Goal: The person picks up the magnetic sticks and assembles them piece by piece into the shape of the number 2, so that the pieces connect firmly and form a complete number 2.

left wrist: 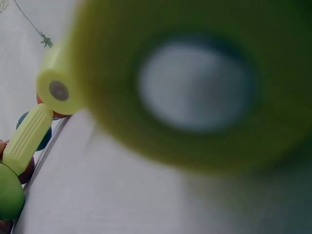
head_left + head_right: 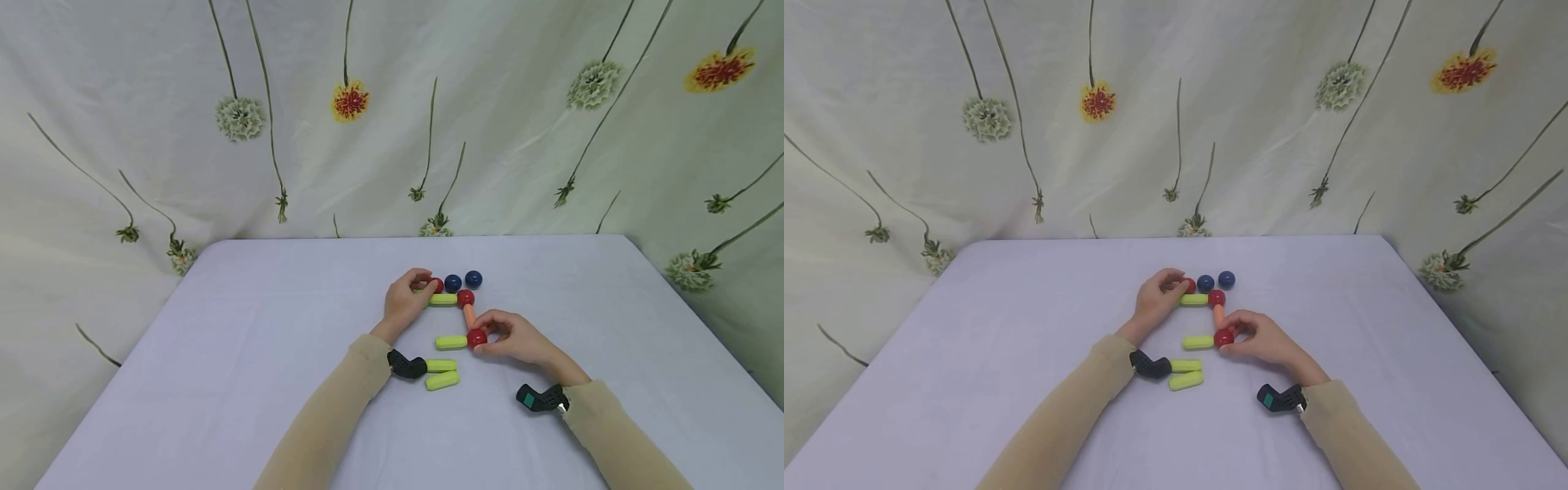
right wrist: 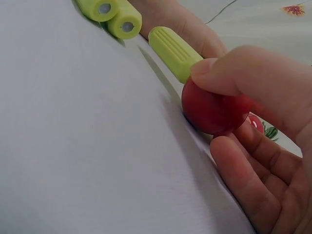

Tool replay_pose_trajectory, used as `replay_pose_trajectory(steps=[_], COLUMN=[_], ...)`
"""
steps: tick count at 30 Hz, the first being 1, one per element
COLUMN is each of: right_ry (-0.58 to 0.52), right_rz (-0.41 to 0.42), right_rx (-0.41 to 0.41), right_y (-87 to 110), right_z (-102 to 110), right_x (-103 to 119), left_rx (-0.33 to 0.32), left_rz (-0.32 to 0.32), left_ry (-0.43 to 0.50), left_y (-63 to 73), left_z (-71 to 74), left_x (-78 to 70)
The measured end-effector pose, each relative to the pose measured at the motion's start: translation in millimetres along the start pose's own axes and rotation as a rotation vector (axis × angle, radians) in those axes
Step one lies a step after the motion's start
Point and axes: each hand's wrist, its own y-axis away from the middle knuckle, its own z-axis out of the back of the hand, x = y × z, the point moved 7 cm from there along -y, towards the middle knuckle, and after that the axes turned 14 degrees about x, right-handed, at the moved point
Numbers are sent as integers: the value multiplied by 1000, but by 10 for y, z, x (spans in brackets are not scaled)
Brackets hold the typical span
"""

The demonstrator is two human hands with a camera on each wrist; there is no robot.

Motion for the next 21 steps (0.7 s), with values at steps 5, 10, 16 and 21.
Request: replay_pose_trajectory(steps=[5, 10, 16, 21], right_ry=[-2, -2, -1, -3], right_rz=[-1, -2, -1, 6], right_rx=[0, -1, -4, -3], right_y=[2, 3, 7, -3], right_z=[-1, -2, 2, 3], right_x=[3, -7, -23, -24], left_rx=[31, 30, 25, 19], left_rz=[26, 40, 20, 8], left_ry=[-23, -22, -35, -47], left_y=[11, 11, 0, -4], left_z=[-12, -24, -28, -19], left_x=[-11, 1, 2, 6])
